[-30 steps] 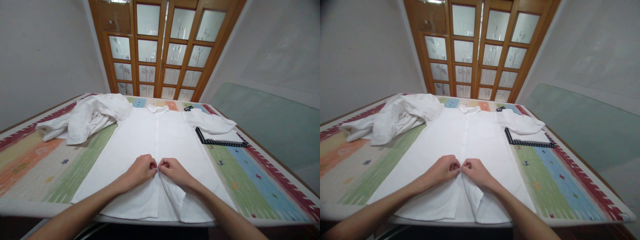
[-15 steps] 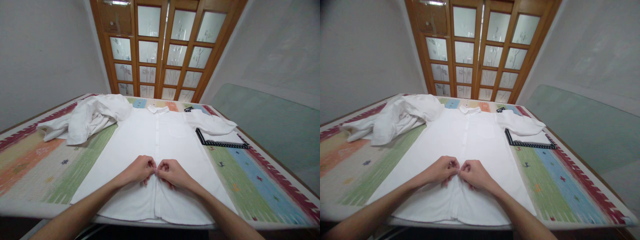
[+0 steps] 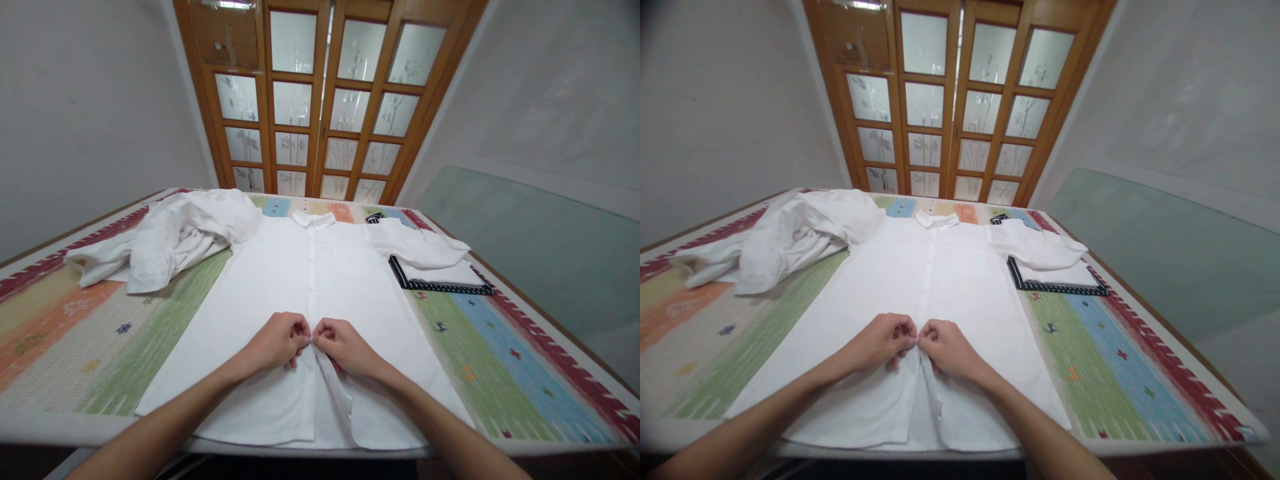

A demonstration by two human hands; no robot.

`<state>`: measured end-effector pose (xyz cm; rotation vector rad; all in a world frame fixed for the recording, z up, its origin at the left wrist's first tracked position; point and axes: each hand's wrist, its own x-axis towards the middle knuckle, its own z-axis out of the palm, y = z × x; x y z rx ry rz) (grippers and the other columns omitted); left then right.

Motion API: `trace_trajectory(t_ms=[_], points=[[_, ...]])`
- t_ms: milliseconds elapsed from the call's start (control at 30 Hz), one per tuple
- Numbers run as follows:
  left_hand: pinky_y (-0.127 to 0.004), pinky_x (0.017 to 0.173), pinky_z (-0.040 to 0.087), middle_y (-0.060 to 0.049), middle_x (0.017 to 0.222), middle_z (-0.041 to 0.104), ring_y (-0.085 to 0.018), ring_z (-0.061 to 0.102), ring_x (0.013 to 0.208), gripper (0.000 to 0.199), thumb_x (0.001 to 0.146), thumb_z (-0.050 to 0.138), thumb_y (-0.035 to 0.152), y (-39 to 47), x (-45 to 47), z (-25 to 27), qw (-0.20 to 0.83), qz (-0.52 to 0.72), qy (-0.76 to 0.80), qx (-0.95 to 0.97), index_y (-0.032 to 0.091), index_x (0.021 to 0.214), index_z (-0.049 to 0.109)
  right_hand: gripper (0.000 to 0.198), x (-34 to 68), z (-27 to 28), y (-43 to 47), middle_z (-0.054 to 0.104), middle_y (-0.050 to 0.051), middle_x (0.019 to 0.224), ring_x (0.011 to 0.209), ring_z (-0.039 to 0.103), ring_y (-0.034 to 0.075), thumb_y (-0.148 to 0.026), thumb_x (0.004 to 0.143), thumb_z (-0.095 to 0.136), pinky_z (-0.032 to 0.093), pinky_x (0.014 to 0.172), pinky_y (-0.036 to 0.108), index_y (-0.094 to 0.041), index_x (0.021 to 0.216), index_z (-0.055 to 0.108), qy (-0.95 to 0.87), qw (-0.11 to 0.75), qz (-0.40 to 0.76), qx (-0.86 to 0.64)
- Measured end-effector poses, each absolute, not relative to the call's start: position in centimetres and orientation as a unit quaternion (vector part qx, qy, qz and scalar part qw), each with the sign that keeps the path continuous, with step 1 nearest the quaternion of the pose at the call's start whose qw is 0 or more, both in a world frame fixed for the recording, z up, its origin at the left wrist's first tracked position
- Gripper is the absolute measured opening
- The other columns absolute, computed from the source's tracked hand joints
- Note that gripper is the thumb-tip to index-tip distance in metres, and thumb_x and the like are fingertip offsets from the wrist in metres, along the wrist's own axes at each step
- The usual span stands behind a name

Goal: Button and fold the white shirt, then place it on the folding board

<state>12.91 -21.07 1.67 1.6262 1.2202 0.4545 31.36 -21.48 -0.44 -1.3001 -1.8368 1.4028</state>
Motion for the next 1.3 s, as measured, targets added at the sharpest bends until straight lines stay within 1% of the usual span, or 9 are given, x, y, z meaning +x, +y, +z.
trace_trajectory(t_ms=[233,367,433,600,733,867,1033,1167,1300], points=[[-0.019,0.041,0.041,0.004,0.054,0.06,-0.012,0.06,0.042,0.016,0.075,0.064,0.03,-20.8,12.7,1.5,0.543,0.196,0.503,0.643,0.015,0.076,0.061,0.011,31.4,-0.3,-21.5,0.05,-0.009,0.041,0.032,0.043,0.007,-0.028,0.084,0.054,0.027,0.035,0.018,-0.019,0.079,0.057,-0.64,0.224,0.574,-0.458],[-0.019,0.042,0.041,0.005,0.048,0.058,-0.011,0.058,0.04,0.014,0.074,0.066,0.028,-20.4,12.5,1.2,0.562,0.197,0.494,0.634,0.015,0.075,0.061,0.016,31.5,-0.1,-21.6,0.064,-0.004,0.059,0.032,0.045,0.006,-0.033,0.084,0.051,0.027,0.031,0.018,-0.018,0.079,0.056,-0.602,0.221,0.616,-0.457],[-0.019,0.041,0.041,0.005,0.046,0.057,-0.011,0.056,0.039,0.012,0.074,0.066,0.026,-20.2,12.4,1.1,0.571,0.197,0.493,0.626,0.015,0.076,0.062,0.016,31.5,0.0,-21.7,0.066,-0.002,0.063,0.032,0.046,0.006,-0.033,0.081,0.055,0.028,0.03,0.018,-0.017,0.08,0.056,-0.602,0.219,0.614,-0.461],[-0.018,0.041,0.04,0.004,0.045,0.058,-0.011,0.056,0.038,0.012,0.073,0.067,0.025,-20.1,12.4,1.2,0.58,0.192,0.49,0.622,0.014,0.077,0.063,0.023,31.2,0.3,-21.9,0.063,-0.004,0.056,0.03,0.044,0.005,-0.04,0.078,0.063,0.026,0.029,0.017,-0.017,0.076,0.056,-0.614,0.214,0.582,-0.487],[-0.019,0.041,0.039,0.005,0.044,0.057,-0.011,0.056,0.037,0.014,0.072,0.068,0.027,-20.2,12.5,1.6,0.574,0.196,0.494,0.623,0.014,0.076,0.062,0.018,31.2,0.0,-21.6,0.064,-0.004,0.056,0.03,0.044,0.005,-0.034,0.077,0.062,0.024,0.029,0.017,-0.018,0.077,0.056,-0.611,0.206,0.594,-0.482],[-0.019,0.039,0.037,0.007,0.045,0.057,-0.01,0.054,0.035,0.016,0.07,0.07,0.025,-20.3,12.5,1.3,0.58,0.209,0.501,0.608,0.016,0.075,0.058,0.012,31.1,-0.1,-21.4,0.062,-0.006,0.052,0.029,0.043,0.005,-0.03,0.074,0.057,0.024,0.03,0.017,-0.018,0.077,0.054,-0.574,0.219,0.626,-0.481],[-0.017,0.034,0.033,0.009,0.044,0.054,-0.008,0.047,0.031,0.025,0.065,0.073,0.026,-20.1,12.4,0.3,0.605,0.233,0.495,0.578,0.019,0.072,0.049,0.013,31.0,0.1,-21.4,0.058,-0.008,0.049,0.029,0.042,0.005,-0.031,0.071,0.057,0.021,0.03,0.017,-0.018,0.076,0.054,-0.55,0.243,0.645,-0.471],[-0.016,0.032,0.03,0.01,0.045,0.053,-0.005,0.04,0.03,0.034,0.061,0.074,0.025,-20.1,12.4,0.4,0.636,0.247,0.482,0.549,0.021,0.069,0.042,0.014,31.1,-0.1,-21.4,0.061,-0.006,0.052,0.029,0.043,0.005,-0.033,0.075,0.054,0.022,0.03,0.018,-0.018,0.075,0.054,-0.555,0.24,0.65,-0.46],[-0.016,0.032,0.029,0.01,0.049,0.054,-0.003,0.039,0.033,0.039,0.058,0.076,0.023,-20.2,12.5,1.0,0.65,0.249,0.488,0.527,0.022,0.068,0.038,0.015,31.2,-0.2,-21.5,0.065,-0.003,0.058,0.029,0.043,0.005,-0.033,0.078,0.052,0.023,0.029,0.018,-0.018,0.074,0.054,-0.554,0.239,0.647,-0.467]])
